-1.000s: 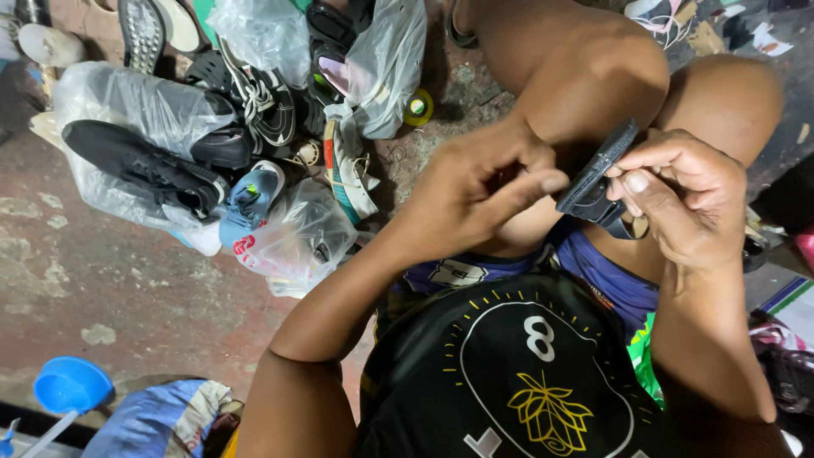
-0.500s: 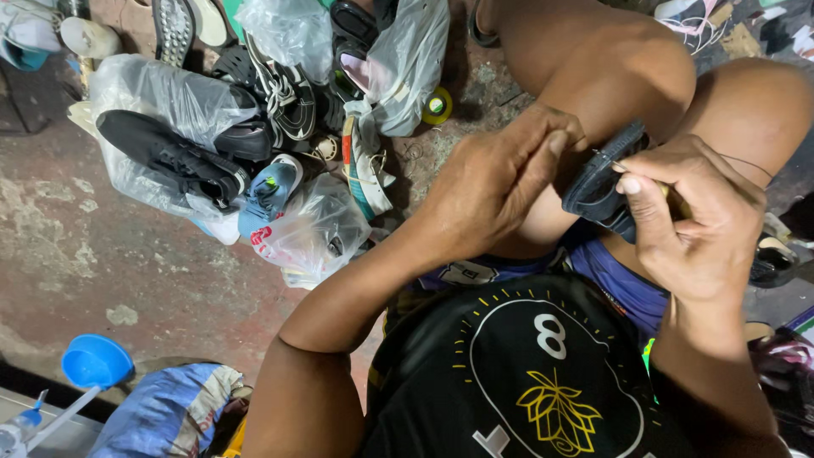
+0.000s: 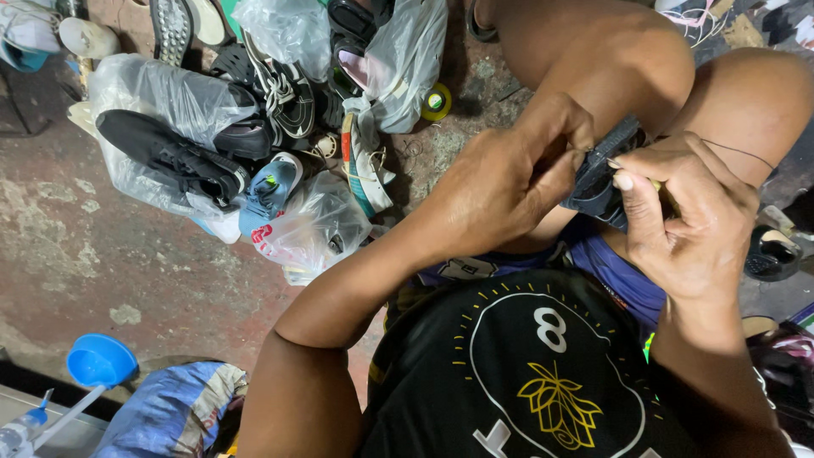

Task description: The person sits on the floor of a shoe repair workshop and hand-stitches a black sandal, pulling a needle and thread through the sole edge and strap area, then turns the sandal over and continues stitching and pressing the parts together.

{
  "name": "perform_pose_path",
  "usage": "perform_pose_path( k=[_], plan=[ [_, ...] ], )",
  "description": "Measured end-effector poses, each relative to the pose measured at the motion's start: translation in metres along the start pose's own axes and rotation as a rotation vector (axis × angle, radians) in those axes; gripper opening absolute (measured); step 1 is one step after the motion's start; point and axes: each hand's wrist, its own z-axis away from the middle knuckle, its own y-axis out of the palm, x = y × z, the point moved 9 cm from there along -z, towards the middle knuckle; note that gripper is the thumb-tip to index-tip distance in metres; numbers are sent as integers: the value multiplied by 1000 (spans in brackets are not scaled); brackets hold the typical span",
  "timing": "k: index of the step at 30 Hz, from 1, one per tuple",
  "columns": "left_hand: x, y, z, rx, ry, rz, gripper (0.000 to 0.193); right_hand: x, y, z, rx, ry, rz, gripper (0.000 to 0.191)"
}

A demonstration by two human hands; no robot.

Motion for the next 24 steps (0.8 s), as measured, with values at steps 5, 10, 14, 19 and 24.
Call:
perform_pose_path(
  k=[5, 10, 14, 19, 24],
  plan=[
    [13, 7, -6, 31, 30, 233, 20, 12, 4, 2, 74, 21, 70, 8],
    [30, 21, -5, 84, -73, 284, 30, 15, 8, 6, -2, -46, 252, 13],
    [27, 22, -9, 86, -2, 326, 31, 3, 10, 11, 1, -67, 345, 27],
    [32, 29, -10, 128, 7, 359, 25, -12, 6, 16, 0, -76, 449, 37],
    [33, 30, -12, 117, 72, 322, 21, -21, 4, 16, -1, -97, 461, 46]
  ],
)
